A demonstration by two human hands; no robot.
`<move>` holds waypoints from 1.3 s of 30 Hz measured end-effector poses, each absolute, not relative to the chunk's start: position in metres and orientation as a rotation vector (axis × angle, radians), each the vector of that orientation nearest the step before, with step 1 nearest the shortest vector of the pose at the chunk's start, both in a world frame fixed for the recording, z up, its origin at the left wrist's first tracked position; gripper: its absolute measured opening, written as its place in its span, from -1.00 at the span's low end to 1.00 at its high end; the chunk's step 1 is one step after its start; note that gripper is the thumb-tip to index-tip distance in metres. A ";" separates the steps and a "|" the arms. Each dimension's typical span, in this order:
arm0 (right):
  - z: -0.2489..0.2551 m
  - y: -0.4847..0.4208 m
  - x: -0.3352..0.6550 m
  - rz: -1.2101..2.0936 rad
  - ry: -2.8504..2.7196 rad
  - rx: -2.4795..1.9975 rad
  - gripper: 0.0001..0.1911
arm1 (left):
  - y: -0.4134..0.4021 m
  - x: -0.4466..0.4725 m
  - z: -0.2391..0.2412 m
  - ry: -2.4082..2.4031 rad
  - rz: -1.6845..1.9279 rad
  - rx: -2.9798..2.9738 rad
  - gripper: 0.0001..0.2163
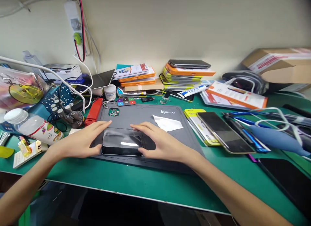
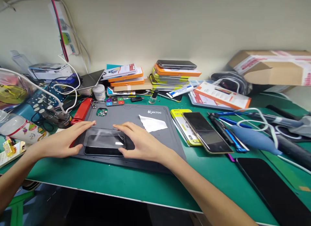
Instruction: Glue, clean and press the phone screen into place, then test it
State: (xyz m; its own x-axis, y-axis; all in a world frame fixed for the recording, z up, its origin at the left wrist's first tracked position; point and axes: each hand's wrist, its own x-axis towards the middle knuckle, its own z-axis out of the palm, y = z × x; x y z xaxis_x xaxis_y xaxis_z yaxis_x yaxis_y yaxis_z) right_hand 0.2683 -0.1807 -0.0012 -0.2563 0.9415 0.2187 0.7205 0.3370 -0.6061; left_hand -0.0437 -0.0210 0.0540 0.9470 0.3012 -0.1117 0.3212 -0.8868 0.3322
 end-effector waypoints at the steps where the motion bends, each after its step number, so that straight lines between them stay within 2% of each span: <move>1: -0.001 -0.182 0.267 0.532 -2.058 -1.448 -0.22 | -0.025 -0.048 0.053 0.467 -0.094 2.743 -0.21; 7: 0.000 -0.184 0.260 0.471 -2.101 -1.455 -0.25 | -0.039 -0.049 0.044 0.657 -0.117 2.702 -0.13; 12: -0.001 -0.187 0.255 0.385 -2.188 -1.483 -0.27 | -0.039 -0.042 0.036 0.608 -0.019 2.698 -0.36; 15: 0.001 -0.188 0.255 0.385 -2.223 -1.498 -0.28 | -0.040 -0.041 0.033 0.586 0.014 2.718 -0.41; 21: 0.006 -0.192 0.260 0.421 -2.240 -1.570 -0.08 | -0.041 -0.040 0.032 0.557 0.053 2.725 -0.44; 39: 0.006 -0.193 0.265 0.459 -2.283 -1.599 -0.08 | -0.042 -0.045 0.025 0.518 0.070 2.781 -0.37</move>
